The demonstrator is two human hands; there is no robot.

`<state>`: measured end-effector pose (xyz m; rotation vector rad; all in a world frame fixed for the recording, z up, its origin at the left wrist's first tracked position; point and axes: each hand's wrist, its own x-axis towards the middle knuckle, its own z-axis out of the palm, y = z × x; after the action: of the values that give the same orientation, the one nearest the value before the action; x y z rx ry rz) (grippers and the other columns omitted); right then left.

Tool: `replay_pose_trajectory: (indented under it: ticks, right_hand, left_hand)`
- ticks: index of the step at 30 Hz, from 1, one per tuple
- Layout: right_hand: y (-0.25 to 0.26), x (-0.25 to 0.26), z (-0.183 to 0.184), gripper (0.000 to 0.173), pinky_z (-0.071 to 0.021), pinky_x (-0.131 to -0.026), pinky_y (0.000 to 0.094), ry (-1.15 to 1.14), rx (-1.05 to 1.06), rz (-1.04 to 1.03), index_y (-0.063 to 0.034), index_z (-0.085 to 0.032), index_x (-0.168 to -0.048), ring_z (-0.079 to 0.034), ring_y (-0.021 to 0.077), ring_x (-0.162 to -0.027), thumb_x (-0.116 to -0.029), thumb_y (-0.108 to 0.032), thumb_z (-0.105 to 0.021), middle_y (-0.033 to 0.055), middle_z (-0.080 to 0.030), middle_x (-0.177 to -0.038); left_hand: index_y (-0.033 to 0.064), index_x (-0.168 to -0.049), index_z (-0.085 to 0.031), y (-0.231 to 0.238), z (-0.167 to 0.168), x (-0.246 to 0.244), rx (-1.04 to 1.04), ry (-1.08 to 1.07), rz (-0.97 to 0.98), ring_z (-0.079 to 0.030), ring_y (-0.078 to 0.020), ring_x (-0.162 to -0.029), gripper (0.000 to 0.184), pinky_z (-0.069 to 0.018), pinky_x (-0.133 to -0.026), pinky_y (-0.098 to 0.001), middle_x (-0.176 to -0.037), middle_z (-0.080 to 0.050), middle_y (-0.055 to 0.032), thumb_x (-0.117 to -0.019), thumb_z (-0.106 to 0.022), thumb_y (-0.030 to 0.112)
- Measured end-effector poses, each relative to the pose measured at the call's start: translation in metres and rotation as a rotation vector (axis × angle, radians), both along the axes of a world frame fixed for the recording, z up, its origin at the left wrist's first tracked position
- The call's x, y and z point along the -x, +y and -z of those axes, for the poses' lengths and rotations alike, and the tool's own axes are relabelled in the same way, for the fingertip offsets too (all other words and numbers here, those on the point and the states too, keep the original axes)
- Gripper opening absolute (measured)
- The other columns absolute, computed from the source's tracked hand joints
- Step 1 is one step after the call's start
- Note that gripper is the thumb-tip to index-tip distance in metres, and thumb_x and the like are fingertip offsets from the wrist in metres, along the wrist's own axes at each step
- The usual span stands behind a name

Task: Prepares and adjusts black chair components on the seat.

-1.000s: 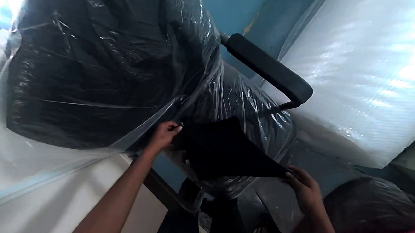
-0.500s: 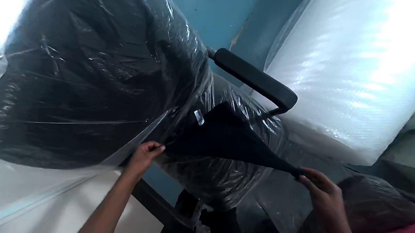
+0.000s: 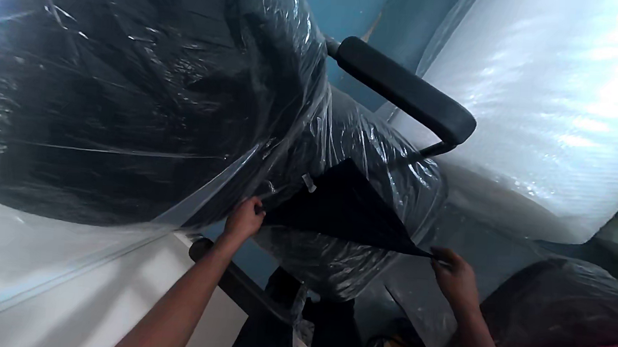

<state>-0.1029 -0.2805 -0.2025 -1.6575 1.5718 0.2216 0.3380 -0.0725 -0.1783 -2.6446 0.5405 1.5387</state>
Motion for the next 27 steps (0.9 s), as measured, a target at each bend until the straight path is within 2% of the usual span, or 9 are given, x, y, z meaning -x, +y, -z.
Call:
replay_pose_trajectory:
  ticks: [1,3,8,9,12,18,22,25,27]
  right_hand:
    - [-0.004,-0.011,-0.005,0.029,-0.0500,-0.098,0.0612,0.054,0.039,-0.044,0.0057,-0.066,-0.125,-0.061,0.0460,-0.117,-0.0956,0.005,-0.062,0.0308,-0.062,-0.126]
    - [-0.009,-0.041,-0.011,0.027,-0.0482,-0.099,0.0636,0.068,0.165,-0.092,0.0077,-0.067,-0.121,-0.059,0.0504,-0.118,-0.0945,0.006,-0.061,0.0339,-0.060,-0.127]
    - [-0.013,-0.139,-0.005,0.024,-0.0507,-0.098,0.0605,-0.150,0.211,-0.187,0.0069,-0.067,-0.119,-0.063,0.0454,-0.114,-0.0968,0.002,-0.060,0.0292,-0.064,-0.123]
    - [-0.014,-0.157,-0.002,0.024,-0.0514,-0.097,0.0599,-0.182,0.207,-0.217,0.0064,-0.068,-0.119,-0.064,0.0446,-0.114,-0.0970,0.001,-0.059,0.0286,-0.065,-0.122]
    - [-0.020,-0.200,0.004,0.024,-0.0496,-0.099,0.0601,-0.231,0.180,-0.264,0.0056,-0.068,-0.119,-0.063,0.0447,-0.115,-0.0974,0.001,-0.059,0.0283,-0.065,-0.121]
    - [-0.039,-0.242,0.018,0.025,-0.0493,-0.100,0.0598,-0.235,0.192,-0.290,0.0040,-0.068,-0.119,-0.062,0.0442,-0.116,-0.0983,-0.002,-0.056,0.0277,-0.064,-0.124]
    - [-0.046,-0.256,0.035,0.027,-0.0482,-0.103,0.0574,-0.308,0.272,-0.384,0.0022,-0.069,-0.119,-0.062,0.0427,-0.118,-0.0934,0.000,-0.062,0.0248,-0.066,-0.123]
    - [-0.051,-0.267,0.032,0.040,-0.0428,-0.104,0.0619,-0.217,0.200,-0.484,0.0004,-0.066,-0.129,-0.055,0.0466,-0.123,-0.0908,-0.006,-0.072,0.0270,-0.060,-0.129]
    - [-0.053,-0.271,0.033,0.035,-0.0418,-0.101,0.0628,-0.151,0.179,-0.568,0.0001,-0.068,-0.125,-0.054,0.0473,-0.123,-0.0906,-0.007,-0.072,0.0276,-0.060,-0.127]
  left_hand:
    - [0.0019,-0.131,-0.063,-0.005,0.000,0.002,0.060,-0.026,-0.014,-0.064,-0.0382,-0.117,0.033,-0.0508,-0.102,-0.0570,-0.132,-0.061,-0.0235,-0.1016,-0.065,0.017]
    - [0.0001,-0.134,-0.061,-0.020,0.006,0.007,0.221,-0.032,-0.060,-0.065,-0.0361,-0.116,0.035,-0.0519,-0.102,-0.0534,-0.131,-0.063,-0.0231,-0.1023,-0.063,0.015]
    - [-0.0009,-0.144,-0.052,-0.076,0.034,0.025,0.426,0.077,-0.245,-0.066,-0.0346,-0.113,0.047,-0.0522,-0.100,-0.0519,-0.128,-0.065,-0.0222,-0.1029,-0.063,0.018]
    - [-0.0016,-0.141,-0.055,-0.085,0.038,0.027,0.436,0.088,-0.276,-0.066,-0.0343,-0.112,0.044,-0.0519,-0.100,-0.0519,-0.125,-0.066,-0.0225,-0.1022,-0.064,0.017]
    - [-0.0016,-0.115,-0.069,-0.098,0.041,0.031,0.463,0.084,-0.317,-0.067,-0.0306,-0.104,0.023,-0.0527,-0.095,-0.0507,-0.112,-0.070,-0.0196,-0.1001,-0.066,0.015]
    - [0.0012,-0.109,-0.071,-0.085,0.011,0.062,0.601,0.135,-0.047,-0.068,-0.0247,-0.100,0.017,-0.0562,-0.091,-0.0426,-0.116,-0.067,-0.0158,-0.1009,-0.065,0.014]
    - [0.0019,-0.110,-0.074,-0.074,0.020,0.078,0.484,0.217,0.235,-0.065,-0.0294,-0.114,0.019,-0.0505,-0.104,-0.0468,-0.118,-0.069,-0.0165,-0.1011,-0.062,0.012]
    - [0.0003,-0.114,-0.072,-0.077,0.020,0.071,0.455,0.156,0.155,-0.067,-0.0309,-0.112,0.022,-0.0519,-0.102,-0.0494,-0.119,-0.068,-0.0185,-0.1034,-0.058,0.015]
    - [0.0001,-0.114,-0.071,-0.082,0.019,0.060,0.486,0.068,0.052,-0.067,-0.0311,-0.110,0.022,-0.0538,-0.099,-0.0493,-0.117,-0.068,-0.0189,-0.1042,-0.058,0.016]
